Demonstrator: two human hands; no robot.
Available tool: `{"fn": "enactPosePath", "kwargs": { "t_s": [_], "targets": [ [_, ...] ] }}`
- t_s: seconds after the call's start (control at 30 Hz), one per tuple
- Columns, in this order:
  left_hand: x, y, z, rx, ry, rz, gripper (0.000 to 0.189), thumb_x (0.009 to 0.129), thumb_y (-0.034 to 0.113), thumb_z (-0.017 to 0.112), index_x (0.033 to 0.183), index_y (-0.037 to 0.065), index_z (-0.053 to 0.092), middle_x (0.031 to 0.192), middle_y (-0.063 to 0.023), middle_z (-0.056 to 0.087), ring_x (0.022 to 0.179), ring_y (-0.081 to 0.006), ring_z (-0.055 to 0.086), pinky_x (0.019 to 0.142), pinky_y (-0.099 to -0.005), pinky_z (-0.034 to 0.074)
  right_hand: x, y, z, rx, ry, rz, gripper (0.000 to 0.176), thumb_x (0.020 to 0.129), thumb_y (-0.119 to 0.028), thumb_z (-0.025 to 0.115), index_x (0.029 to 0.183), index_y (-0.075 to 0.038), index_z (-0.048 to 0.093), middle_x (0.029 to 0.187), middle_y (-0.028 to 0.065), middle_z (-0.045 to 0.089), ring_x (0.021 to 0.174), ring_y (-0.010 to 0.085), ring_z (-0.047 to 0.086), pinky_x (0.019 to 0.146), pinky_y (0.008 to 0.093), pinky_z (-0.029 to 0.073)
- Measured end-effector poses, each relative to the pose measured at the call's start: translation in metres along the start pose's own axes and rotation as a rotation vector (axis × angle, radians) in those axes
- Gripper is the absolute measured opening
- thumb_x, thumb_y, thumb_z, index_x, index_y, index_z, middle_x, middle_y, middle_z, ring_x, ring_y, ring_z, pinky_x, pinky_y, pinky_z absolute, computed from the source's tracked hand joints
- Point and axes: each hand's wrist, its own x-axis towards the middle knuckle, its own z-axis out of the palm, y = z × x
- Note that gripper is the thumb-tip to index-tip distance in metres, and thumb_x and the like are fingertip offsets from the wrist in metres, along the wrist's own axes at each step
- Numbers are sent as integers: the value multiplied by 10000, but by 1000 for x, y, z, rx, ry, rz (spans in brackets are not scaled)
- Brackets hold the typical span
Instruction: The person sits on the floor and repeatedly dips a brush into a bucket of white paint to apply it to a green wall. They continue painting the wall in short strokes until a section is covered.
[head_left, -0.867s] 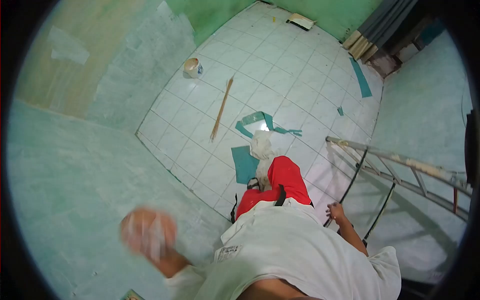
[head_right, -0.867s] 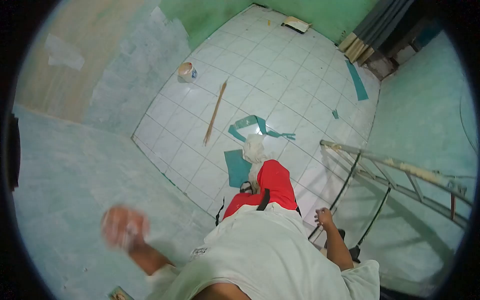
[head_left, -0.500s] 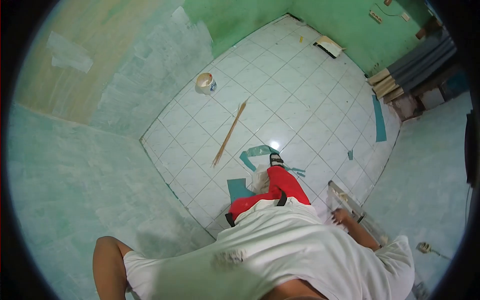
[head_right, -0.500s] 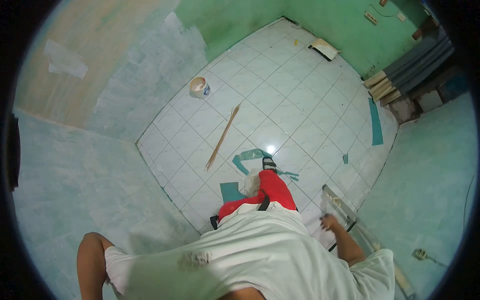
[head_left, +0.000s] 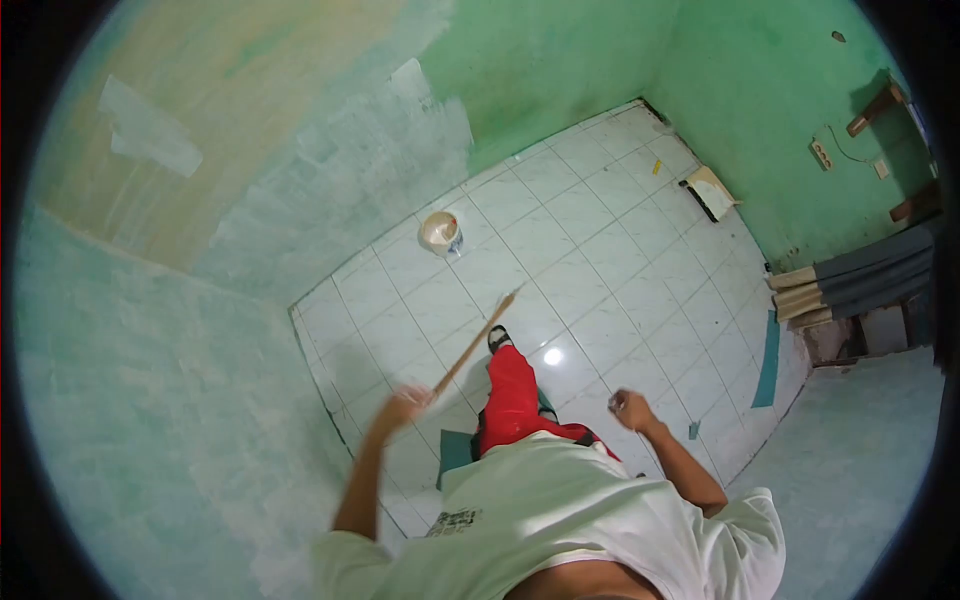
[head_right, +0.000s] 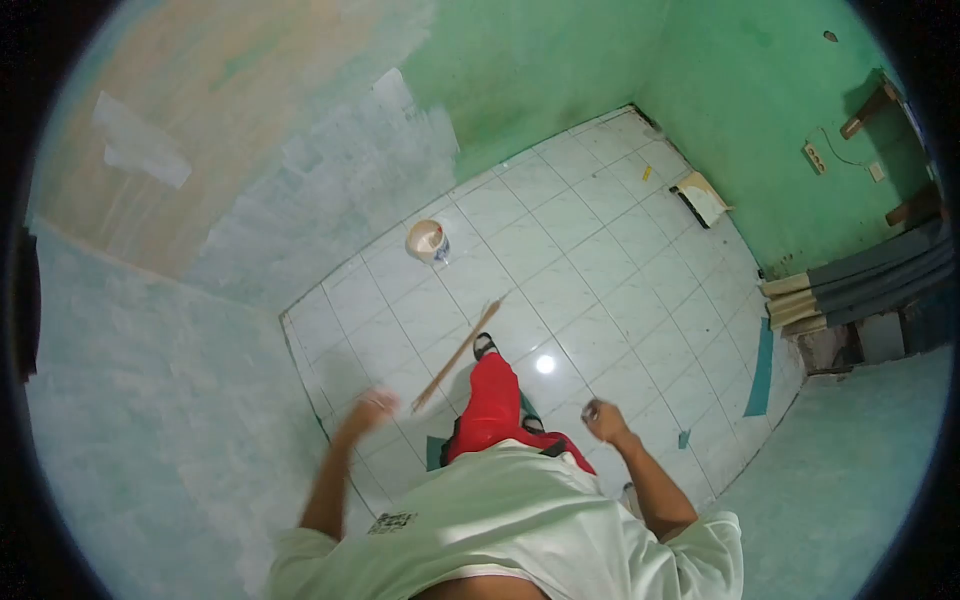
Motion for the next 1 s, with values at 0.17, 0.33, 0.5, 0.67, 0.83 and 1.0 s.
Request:
{"fn": "enactPosePath", "kwargs": {
  "t_s": [0.17, 0.33, 0.5, 0.67, 0.83, 1.0],
  "targets": [
    [104, 15, 125, 61, 214, -151, 303, 818, 276, 746, 1001, 35, 723, 987, -159, 729, 934, -312, 695, 864, -403, 545, 52, -42, 12, 103, -72, 325, 280, 876, -296, 658, 938, -30, 723, 941, 237, 713, 910, 415, 689, 814, 464, 547],
    [175, 14, 87, 323, -85, -177, 243, 824, 254, 711, 923, 35, 676, 896, -141, 701, 841, -324, 670, 766, -438, 528, 134, -99, -61, 127, -29, 113, 104, 923, -82, 557, 971, 9, 565, 879, 233, 640, 820, 396, 626, 761, 428, 499],
    [194, 12, 26, -295, -187, -296, 176, 949, 219, 580, 852, 76, 614, 693, -28, 566, 669, -187, 545, 645, -357, 466, 234, -172, -130, 326, -411, 76, 95, 970, -96, 545, 955, -4, 565, 837, 51, 603, 786, 172, 555, 732, 343, 465],
    [196, 37, -11, -585, -468, -510, 309, 1063, 296, 462, 872, 105, 611, 716, 57, 532, 654, -67, 462, 589, -266, 408, 319, -203, -185, 295, -1009, 306, 186, 1001, -165, 540, 1021, -4, 633, 927, -23, 604, 853, 86, 516, 798, 274, 458],
    [291, 72, -22, -453, -592, -649, 166, 975, 197, 532, 889, 92, 627, 708, 48, 539, 638, -67, 491, 526, -296, 409, 418, -151, -200, 407, -1138, 539, 221, 973, -191, 604, 1073, -2, 661, 982, -21, 655, 884, 69, 530, 790, 263, 450],
    [370, 65, -4, -750, -756, -591, 373, 878, 123, 623, 1242, 52, 662, 1076, -83, 693, 882, -167, 663, 736, -311, 560, 561, -141, -202, 126, -1571, 341, 270, 919, -145, 580, 1137, -11, 666, 1037, 24, 669, 830, 115, 570, 711, 230, 507]
  ]
}}
